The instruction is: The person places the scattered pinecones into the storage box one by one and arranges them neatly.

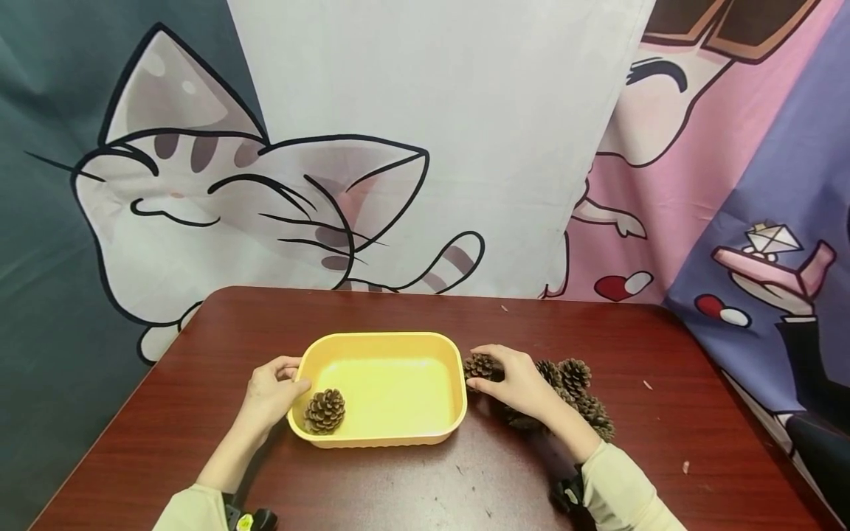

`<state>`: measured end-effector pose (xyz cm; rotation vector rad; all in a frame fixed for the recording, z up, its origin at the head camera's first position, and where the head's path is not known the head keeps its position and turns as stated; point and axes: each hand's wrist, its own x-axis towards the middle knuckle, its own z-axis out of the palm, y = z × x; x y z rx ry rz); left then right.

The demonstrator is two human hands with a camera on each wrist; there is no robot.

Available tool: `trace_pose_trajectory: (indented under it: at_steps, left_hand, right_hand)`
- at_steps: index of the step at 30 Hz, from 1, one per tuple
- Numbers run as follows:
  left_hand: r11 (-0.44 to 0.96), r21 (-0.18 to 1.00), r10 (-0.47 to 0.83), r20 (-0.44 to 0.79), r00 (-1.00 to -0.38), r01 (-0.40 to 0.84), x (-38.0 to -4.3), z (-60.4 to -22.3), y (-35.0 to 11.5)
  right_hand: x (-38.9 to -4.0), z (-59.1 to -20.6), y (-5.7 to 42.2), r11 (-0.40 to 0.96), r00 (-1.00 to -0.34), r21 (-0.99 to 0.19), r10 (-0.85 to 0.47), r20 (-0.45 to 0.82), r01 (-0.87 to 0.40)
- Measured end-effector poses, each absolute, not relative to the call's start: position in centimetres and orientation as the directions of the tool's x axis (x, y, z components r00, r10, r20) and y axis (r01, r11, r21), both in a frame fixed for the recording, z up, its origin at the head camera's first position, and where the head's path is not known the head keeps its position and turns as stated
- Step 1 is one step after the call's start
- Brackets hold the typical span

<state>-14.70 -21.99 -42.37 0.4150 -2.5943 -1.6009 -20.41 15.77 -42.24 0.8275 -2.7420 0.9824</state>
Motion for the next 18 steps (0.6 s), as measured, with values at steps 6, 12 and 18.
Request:
trace_pose_trajectory:
  at_steps: [6,12,18]
  left_hand:
    - [0.424,0.881,-0.266,-0.1,-0.959,-0.209,-14.7,-42.5,-22.0]
    - [0.428,0.88,-0.274,-0.092,-0.957,-0.207,-14.7,-42.5,-22.0]
    - [0.436,0.878,-0.276,-0.079,-0.958,-0.198,-14.6,-42.3,-22.0]
  right_hand:
    - [-20.4,-41.6,16.3,0.626,-0.892,-0.646,-0.395,0.22,-0.437]
    - [-20.2,-40.7,16.7,0.633,-0.906,-0.656,-0.364,0.216,-0.411]
    - [-20.2,-39.8,16.8,0.636,-0.911,-0.659,-0.349,0.219,-0.403]
